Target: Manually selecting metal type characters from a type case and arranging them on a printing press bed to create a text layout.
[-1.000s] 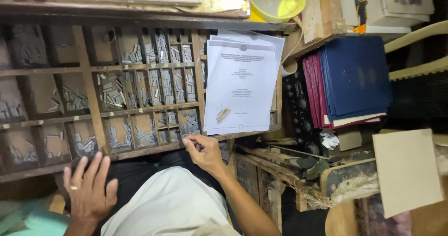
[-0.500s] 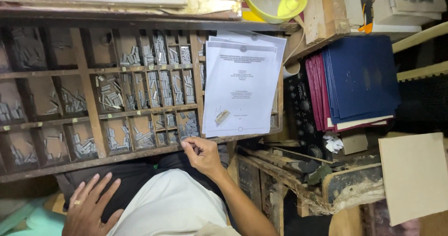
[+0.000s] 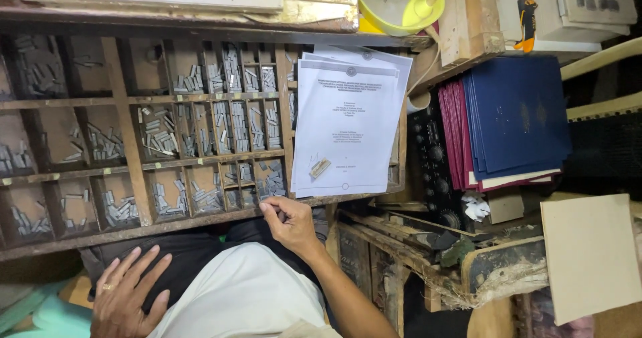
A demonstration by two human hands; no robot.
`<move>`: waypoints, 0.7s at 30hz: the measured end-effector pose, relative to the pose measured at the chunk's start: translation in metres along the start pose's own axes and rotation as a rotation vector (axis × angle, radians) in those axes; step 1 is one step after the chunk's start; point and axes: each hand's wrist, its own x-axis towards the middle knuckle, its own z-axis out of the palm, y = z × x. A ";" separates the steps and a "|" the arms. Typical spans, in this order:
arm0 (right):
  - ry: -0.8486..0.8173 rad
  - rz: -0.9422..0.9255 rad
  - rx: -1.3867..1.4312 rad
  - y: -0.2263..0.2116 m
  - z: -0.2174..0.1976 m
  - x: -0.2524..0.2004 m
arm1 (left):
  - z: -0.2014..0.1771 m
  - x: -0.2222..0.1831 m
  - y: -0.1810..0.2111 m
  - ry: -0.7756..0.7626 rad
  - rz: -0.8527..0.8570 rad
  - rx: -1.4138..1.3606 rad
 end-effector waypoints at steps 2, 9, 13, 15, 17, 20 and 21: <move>0.003 -0.005 -0.005 0.001 0.000 0.000 | -0.004 0.003 0.005 0.033 -0.026 -0.034; 0.007 -0.021 0.000 0.000 0.000 0.000 | -0.003 0.002 0.006 0.031 -0.050 -0.033; 0.004 -0.030 0.005 0.000 -0.001 0.001 | 0.004 0.000 0.000 0.030 -0.037 -0.024; 0.002 -0.033 0.003 -0.001 -0.001 0.001 | 0.006 -0.001 -0.002 0.012 -0.038 -0.011; 0.003 -0.039 0.003 0.001 -0.001 0.001 | 0.007 -0.002 -0.004 0.000 -0.039 -0.027; 0.009 -0.041 0.011 0.001 0.000 0.000 | 0.004 0.000 -0.002 -0.016 -0.046 -0.023; 0.009 -0.042 0.011 0.001 -0.001 0.000 | 0.003 0.001 0.000 -0.016 -0.046 -0.023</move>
